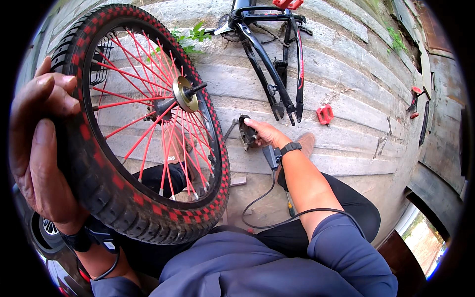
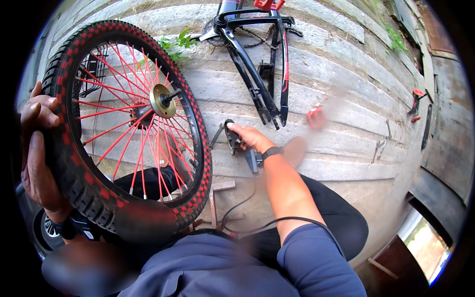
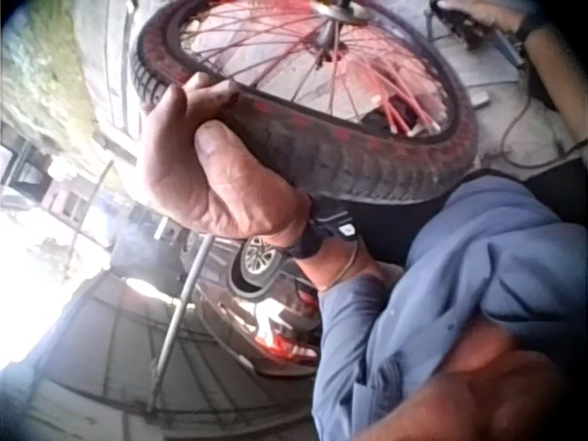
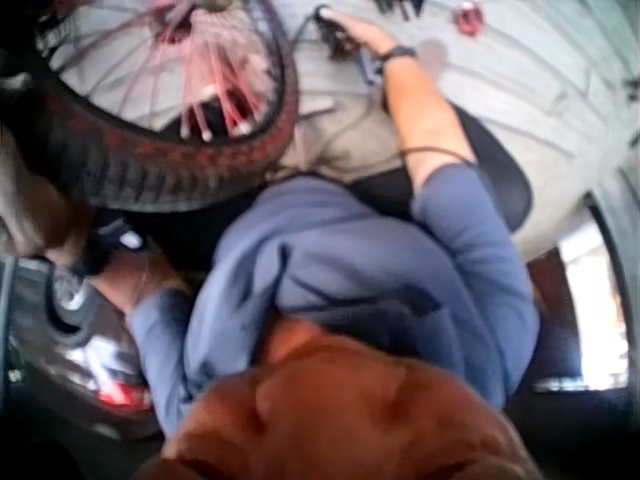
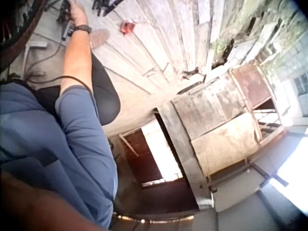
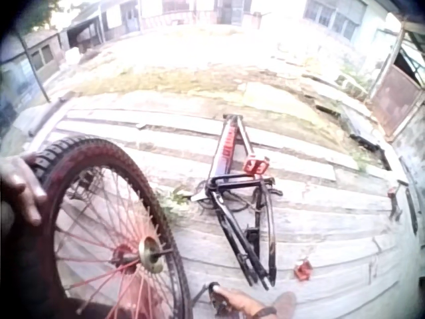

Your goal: The person disassembles the rear wheel of a bicycle, using a wrench to loosen the axle nuts and removing the wheel from the frame. They then remove the cassette and chain from the wheel hub and inspect the components.

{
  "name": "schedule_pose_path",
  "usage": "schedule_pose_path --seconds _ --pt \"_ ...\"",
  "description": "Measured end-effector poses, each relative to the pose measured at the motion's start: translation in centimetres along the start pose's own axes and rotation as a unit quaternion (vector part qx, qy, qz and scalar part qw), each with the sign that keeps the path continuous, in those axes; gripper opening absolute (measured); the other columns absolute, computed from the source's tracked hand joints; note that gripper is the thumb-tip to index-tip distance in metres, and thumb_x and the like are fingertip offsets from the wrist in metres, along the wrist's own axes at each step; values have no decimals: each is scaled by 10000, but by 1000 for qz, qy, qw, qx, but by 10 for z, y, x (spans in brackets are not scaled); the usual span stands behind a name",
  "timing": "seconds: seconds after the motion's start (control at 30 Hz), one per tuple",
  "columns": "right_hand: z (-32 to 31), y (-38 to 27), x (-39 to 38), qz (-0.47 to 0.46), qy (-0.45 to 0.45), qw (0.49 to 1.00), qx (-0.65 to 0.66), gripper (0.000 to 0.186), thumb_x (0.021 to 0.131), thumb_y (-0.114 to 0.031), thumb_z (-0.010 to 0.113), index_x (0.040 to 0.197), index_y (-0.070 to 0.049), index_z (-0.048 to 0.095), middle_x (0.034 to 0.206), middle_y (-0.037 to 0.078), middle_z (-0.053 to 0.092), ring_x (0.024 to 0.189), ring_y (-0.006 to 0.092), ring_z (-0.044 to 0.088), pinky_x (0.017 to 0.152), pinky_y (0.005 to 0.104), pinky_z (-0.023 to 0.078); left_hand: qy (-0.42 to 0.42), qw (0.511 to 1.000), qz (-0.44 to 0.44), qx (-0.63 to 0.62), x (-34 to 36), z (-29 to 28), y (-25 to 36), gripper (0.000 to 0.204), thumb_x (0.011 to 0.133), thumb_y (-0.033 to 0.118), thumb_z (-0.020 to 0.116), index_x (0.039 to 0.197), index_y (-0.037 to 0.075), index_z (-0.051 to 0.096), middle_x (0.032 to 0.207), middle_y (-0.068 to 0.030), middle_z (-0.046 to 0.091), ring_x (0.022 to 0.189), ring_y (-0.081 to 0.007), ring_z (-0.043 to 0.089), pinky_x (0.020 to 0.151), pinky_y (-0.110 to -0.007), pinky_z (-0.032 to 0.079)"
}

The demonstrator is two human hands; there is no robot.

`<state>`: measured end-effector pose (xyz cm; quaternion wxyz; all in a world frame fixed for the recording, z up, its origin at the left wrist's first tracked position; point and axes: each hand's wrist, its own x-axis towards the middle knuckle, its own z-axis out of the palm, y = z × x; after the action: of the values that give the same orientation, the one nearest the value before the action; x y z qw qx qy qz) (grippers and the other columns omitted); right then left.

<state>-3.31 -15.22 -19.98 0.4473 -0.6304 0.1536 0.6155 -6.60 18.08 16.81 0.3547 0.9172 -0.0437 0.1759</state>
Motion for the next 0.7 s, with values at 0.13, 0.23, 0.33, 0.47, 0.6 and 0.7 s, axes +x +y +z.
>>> schedule_pose_path --seconds 0.13,0.23,0.33,0.47,0.6,0.7 --pt "-18 9 13 -73 91 993 -22 593 890 -639 568 867 -56 676 665 31 601 510 139 524 490 289 433 -28 999 5 20 5 -1 4 363 869 88 393 1129 -23 621 966 -106 594 1138 -282 562 1180 -581 241" --pt "-25 21 22 -98 156 982 -42 620 914 -630 527 855 -32 679 685 70 626 525 166 556 507 318 449 -29 999 -2 46 6 -3 11 374 889 90 389 1161 -30 616 976 -108 601 1146 -274 562 1186 -567 240" --pt "-25 28 28 -128 228 951 -164 620 941 -555 474 953 26 688 884 258 682 831 370 669 741 439 511 1 999 -36 39 0 2 13 391 913 91 377 1208 -34 601 977 -107 608 1150 -264 564 1199 -539 230" --pt "-19 32 21 -141 308 908 -245 602 934 -507 459 1037 40 689 1030 325 658 1050 454 617 932 490 473 -20 999 -28 -4 -1 1 5 397 929 85 379 1249 -28 585 967 -91 620 1148 -239 567 1209 -510 215" --pt "-15 35 20 -126 331 900 -253 603 931 -505 453 1041 39 689 1051 325 655 1045 474 615 950 505 467 -22 999 -3 -33 2 0 5 354 932 62 422 1230 -25 592 927 -68 623 1083 -204 584 1204 -503 223" --pt "-21 42 26 -108 326 914 -214 589 935 -498 451 1047 32 682 1048 310 659 1031 466 619 926 495 479 -2 997 -15 -78 3 6 7 328 939 52 430 1208 -21 601 902 -63 613 1022 -191 590 1198 -480 232"
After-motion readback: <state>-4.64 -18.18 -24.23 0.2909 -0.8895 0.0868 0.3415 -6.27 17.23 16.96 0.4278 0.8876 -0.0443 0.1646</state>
